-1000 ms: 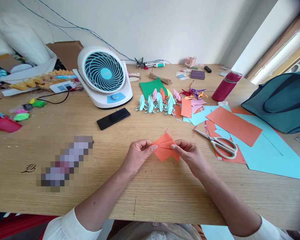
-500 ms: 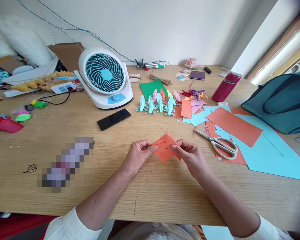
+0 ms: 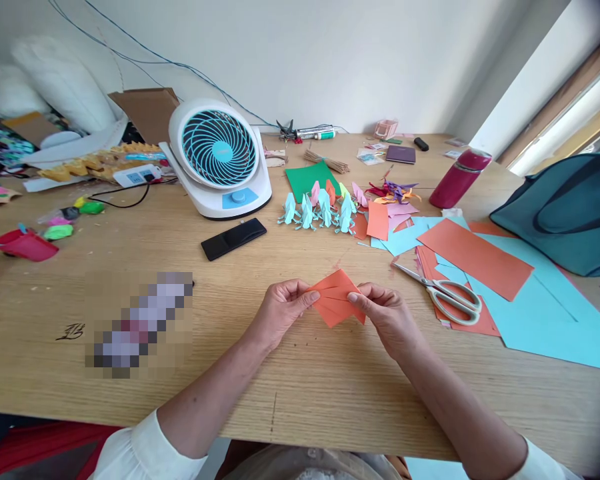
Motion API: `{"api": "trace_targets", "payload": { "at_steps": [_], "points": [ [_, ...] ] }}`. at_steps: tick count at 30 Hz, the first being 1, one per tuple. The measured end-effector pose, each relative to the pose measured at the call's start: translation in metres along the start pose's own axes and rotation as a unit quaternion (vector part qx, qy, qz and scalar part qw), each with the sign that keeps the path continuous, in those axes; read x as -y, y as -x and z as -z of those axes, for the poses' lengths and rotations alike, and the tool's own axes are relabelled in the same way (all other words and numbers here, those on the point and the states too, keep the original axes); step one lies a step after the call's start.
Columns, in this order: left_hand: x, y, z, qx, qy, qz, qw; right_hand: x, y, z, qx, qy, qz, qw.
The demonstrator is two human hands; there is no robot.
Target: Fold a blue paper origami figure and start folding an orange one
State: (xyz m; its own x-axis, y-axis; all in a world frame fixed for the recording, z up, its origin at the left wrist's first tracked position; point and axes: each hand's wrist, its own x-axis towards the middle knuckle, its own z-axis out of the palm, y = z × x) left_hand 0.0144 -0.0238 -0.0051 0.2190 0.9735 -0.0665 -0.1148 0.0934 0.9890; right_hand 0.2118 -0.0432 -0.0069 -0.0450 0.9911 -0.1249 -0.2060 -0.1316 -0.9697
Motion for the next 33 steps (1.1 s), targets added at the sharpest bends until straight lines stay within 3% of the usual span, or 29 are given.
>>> {"api": "trace_targets", "payload": {
  "at_steps": [7,16,22,27,30,33],
  "points": [
    [0.009,-0.001,0.003,-0.011,-0.048,-0.030,0.998,-0.003,-0.003,0.005,0.005,0.041,0.006,0.999],
    [0.006,0.000,0.003,-0.026,-0.114,-0.051,0.992,-0.013,-0.006,0.006,0.014,0.028,0.005,0.999],
    [0.006,0.000,0.007,0.032,-0.074,0.024,0.996,-0.012,-0.004,0.004,0.002,0.009,0.020,1.000],
    [0.005,0.019,0.013,0.063,-0.078,0.081,0.992,-0.018,0.015,0.011,0.041,0.078,0.059,0.994],
    [0.005,0.037,0.014,0.076,-0.099,0.109,0.986,-0.021,0.036,0.017,0.070,0.187,0.099,0.975],
    [0.007,0.051,0.011,0.046,-0.146,0.115,0.981,-0.020,0.057,0.021,0.046,0.357,0.200,0.911]
  ]
}}
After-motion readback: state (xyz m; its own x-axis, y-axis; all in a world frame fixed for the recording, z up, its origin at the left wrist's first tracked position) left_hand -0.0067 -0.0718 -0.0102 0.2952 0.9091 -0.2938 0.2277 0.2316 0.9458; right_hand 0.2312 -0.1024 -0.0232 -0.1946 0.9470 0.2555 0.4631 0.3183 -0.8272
